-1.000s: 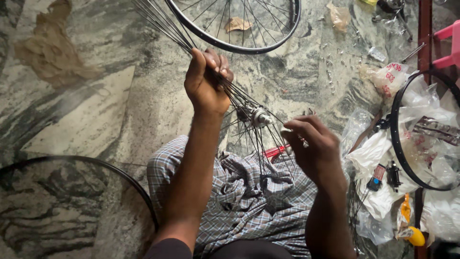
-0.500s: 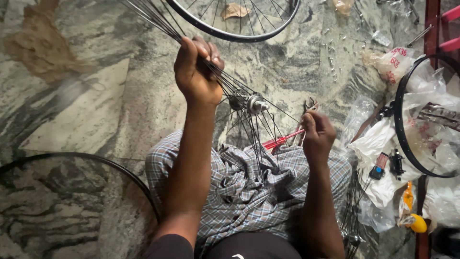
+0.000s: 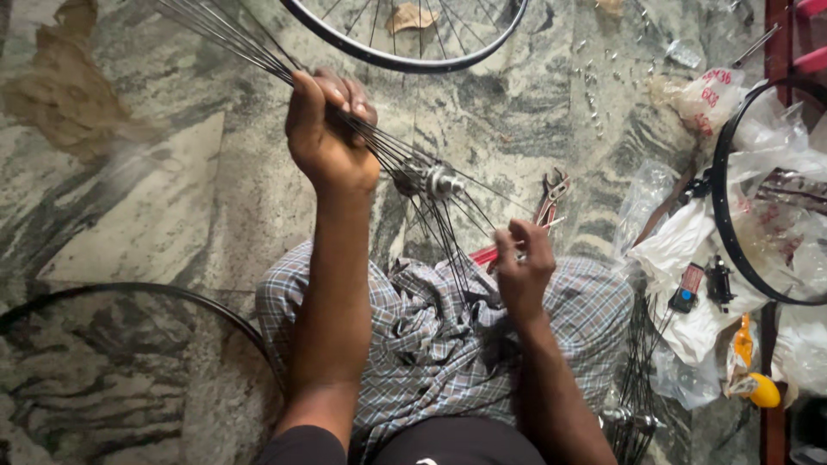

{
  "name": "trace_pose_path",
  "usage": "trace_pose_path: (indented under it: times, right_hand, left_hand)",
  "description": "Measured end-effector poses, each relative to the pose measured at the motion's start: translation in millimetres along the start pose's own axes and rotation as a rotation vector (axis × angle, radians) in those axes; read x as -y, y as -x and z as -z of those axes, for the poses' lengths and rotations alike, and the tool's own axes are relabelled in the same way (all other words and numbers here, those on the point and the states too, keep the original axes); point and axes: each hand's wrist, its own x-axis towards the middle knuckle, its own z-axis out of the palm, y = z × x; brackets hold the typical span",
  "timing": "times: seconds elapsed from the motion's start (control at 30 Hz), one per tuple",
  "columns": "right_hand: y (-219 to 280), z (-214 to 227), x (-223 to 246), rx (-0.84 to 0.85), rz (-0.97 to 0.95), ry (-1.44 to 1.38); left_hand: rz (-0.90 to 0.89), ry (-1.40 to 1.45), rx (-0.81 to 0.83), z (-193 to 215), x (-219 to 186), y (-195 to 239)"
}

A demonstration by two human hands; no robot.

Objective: The person sits on the floor and inserts bicycle spokes into the hub flanges one by one. They hold bundles of spokes, separate them, and thread each spoke through the hub holes, gradually building the spoke pattern on the hub.

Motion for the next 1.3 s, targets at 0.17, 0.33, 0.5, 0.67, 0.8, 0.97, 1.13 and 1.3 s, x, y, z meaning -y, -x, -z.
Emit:
trace_pose_path:
  times: [0.17, 0.33, 0.5, 0.67, 0.8, 0.97, 1.13, 1.3]
  right_hand:
    - [-10.7, 10.9, -101.5, 0.060, -0.242, 0.244]
    - [-16.8, -23.7, -171.9, 0.285, -0.458, 0.420]
    - [-21.6, -32.5, -175.5, 0.241, -0.652, 0.550]
    - [-33.7, -33.8, -176.1, 0.187, -0.327, 0.507]
    - [-59.3, -61.6, -184.6, 0.186, -0.448, 0.399]
    - [-72.5, -78.6, -202.8, 0.105, -0.426, 0.355]
    - [-64.8, -78.8, -211.1, 0.163, -0.397, 0.415]
    - [-64.4, -65.6, -199.4, -0.062, -0.580, -0.188]
  left_hand:
    - [-0.087, -0.086, 0.056, 4.7, -11.1, 1.7]
    - [-0.087, -0.092, 0.112, -2.1, -6.3, 4.1]
    - [-0.090, -0.090, 0.129, -5.2, -3.0, 8.8]
    - [-0.090, -0.094, 0.137, -3.3, 0.0, 10.5]
    - [-0.096, -0.092, 0.145, -8.3, -1.1, 8.3]
    - [-0.094, -0.106, 0.115, -9.0, -0.3, 8.8]
    - [-0.079, -0.116, 0.132, -13.1, 3.8, 8.1]
    - [-0.077, -0.130, 0.133, -13.1, 2.5, 9.6]
